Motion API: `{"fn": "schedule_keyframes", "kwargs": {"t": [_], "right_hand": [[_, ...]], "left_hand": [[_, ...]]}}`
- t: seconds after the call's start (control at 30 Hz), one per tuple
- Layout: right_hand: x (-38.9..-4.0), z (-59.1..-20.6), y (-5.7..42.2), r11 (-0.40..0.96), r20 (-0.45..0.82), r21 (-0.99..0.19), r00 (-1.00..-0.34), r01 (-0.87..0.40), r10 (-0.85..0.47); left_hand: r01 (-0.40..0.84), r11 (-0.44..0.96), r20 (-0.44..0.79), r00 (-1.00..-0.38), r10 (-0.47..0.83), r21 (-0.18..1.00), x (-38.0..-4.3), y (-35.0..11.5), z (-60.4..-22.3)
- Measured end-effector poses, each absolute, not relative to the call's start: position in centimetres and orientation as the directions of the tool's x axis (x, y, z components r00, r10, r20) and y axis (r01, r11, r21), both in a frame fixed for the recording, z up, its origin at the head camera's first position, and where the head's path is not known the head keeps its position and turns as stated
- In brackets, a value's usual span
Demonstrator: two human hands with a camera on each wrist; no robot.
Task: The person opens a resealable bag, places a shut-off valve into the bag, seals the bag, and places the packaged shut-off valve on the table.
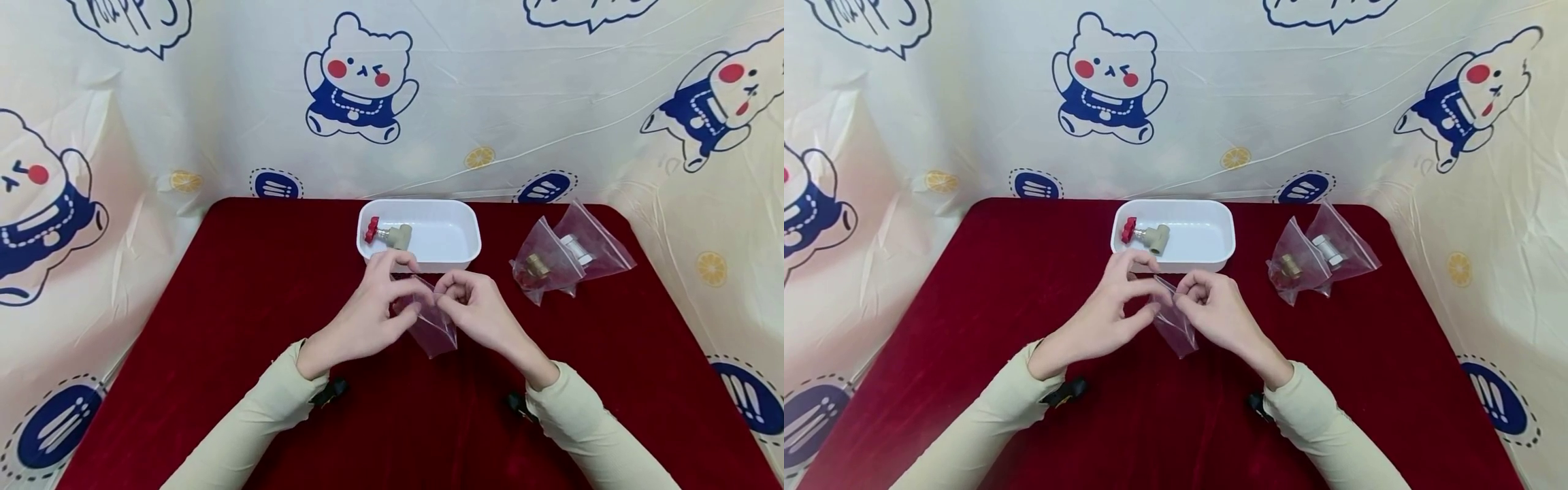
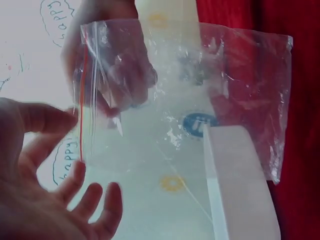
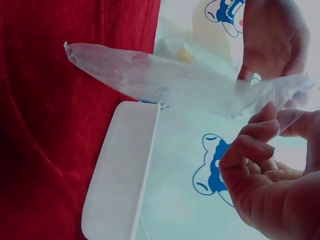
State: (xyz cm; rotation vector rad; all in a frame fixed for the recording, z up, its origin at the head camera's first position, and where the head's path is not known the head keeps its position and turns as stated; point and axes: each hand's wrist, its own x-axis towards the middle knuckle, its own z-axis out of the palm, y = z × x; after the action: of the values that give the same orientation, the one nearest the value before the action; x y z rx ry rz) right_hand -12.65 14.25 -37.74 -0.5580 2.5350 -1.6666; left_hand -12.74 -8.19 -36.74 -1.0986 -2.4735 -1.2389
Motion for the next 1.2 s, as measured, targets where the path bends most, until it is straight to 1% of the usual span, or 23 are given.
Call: {"fn": "schedule_keyframes", "kwargs": {"t": [0.03, 0.13, 0.3, 0.67, 0.87, 0.93, 1.03, 1.2], "right_hand": [[-12.6, -37.7, 14.2, 0.348, 0.144, -0.9, -0.933, -0.262, -0.329], [-12.6, -37.5, 14.1, 0.344, 0.135, -0.905, -0.935, -0.251, -0.328], [-12.7, -37.3, 14.1, 0.345, 0.13, -0.906, -0.937, -0.245, -0.324], [-13.0, -37.5, 14.7, 0.351, 0.134, -0.905, -0.944, -0.241, -0.302], [-12.9, -37.5, 14.9, 0.309, 0.134, -0.924, -0.949, -0.224, -0.287], [-12.8, -37.5, 14.9, 0.265, 0.16, -0.933, -0.938, -0.245, -0.306], [-12.7, -37.4, 15.0, 0.237, 0.227, -0.914, -0.898, -0.33, -0.377], [-12.6, -37.3, 15.1, 0.288, 0.319, -0.812, -0.8, -0.507, -0.508]], "left_hand": [[0.686, 0.38, 0.431, -0.703, 0.567, 0.62, -12.6, -8.2, -36.7], [0.679, 0.373, 0.381, -0.691, 0.614, 0.632, -12.3, -8.2, -36.8], [0.688, 0.384, 0.361, -0.68, 0.639, 0.615, -12.2, -8.2, -37.2], [0.708, 0.454, 0.41, -0.693, 0.593, 0.541, -12.6, -8.8, -37.4], [0.698, 0.467, 0.412, -0.706, 0.576, 0.542, -12.8, -8.8, -37.6], [0.696, 0.462, 0.409, -0.707, 0.578, 0.55, -12.8, -8.8, -37.7], [0.689, 0.448, 0.411, -0.711, 0.571, 0.57, -13.0, -8.7, -37.8], [0.68, 0.422, 0.419, -0.716, 0.559, 0.599, -13.2, -8.6, -37.8]]}}
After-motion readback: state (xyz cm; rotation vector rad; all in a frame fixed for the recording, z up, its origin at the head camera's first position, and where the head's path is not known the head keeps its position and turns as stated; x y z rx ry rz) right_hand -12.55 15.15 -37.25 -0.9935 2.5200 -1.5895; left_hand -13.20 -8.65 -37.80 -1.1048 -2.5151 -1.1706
